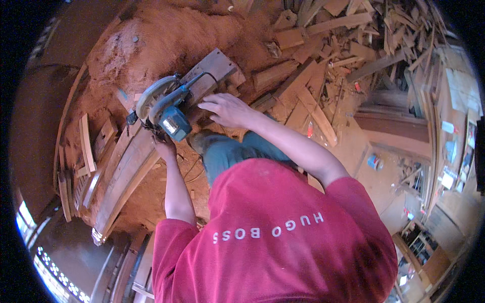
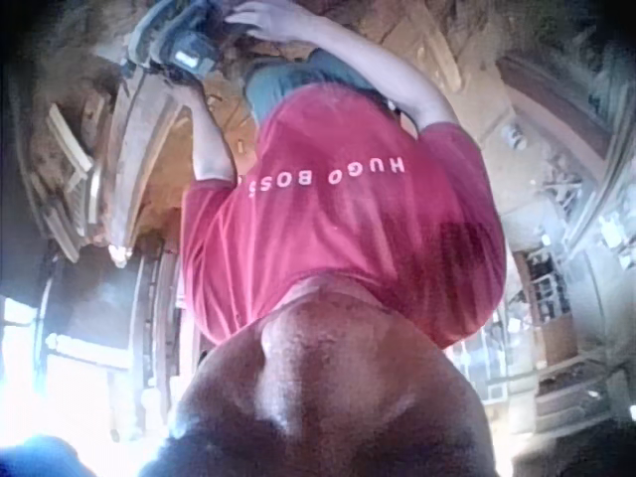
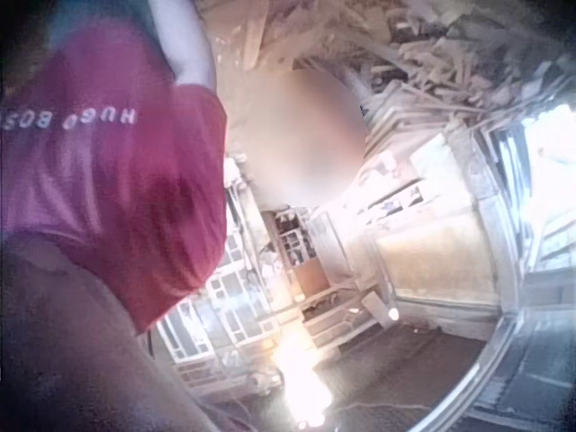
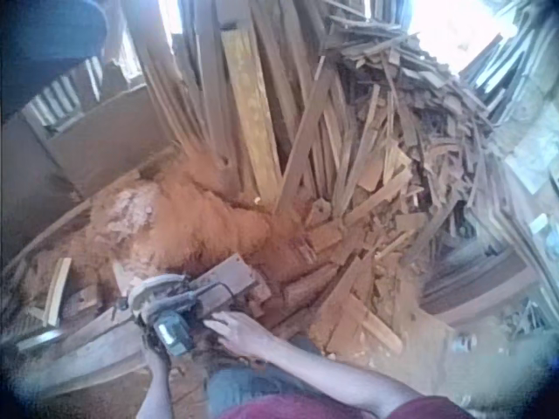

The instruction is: The person moves a long piece of lumber into position, marks a cut line using a pencil and a square tool, and then uses a circular saw to cut through the wood.

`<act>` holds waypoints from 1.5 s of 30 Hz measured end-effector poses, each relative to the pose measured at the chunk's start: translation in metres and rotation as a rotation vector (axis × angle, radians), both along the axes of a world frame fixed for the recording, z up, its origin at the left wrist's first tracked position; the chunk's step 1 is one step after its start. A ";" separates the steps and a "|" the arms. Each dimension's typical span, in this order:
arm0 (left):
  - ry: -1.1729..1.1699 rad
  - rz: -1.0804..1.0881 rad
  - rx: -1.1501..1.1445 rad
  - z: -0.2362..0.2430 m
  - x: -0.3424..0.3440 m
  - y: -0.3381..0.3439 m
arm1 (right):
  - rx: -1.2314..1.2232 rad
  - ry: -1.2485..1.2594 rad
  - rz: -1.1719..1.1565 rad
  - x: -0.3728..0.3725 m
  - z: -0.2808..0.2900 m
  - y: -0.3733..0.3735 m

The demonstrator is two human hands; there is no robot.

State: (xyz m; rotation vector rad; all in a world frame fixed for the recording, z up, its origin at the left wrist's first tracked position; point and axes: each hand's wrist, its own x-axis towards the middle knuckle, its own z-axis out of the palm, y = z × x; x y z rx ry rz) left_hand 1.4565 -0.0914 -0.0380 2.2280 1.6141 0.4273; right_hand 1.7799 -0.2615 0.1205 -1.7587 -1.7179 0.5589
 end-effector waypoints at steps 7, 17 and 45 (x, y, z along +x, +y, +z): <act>0.101 0.206 -0.176 0.015 0.016 -0.009 | -0.176 0.206 -0.088 0.064 0.002 -0.086; -0.020 0.255 0.021 -0.003 0.012 -0.011 | -0.011 0.316 0.044 0.084 -0.007 -0.007; -0.574 0.579 -0.352 -0.028 -0.013 -0.020 | 0.265 0.542 0.030 0.073 -0.053 0.135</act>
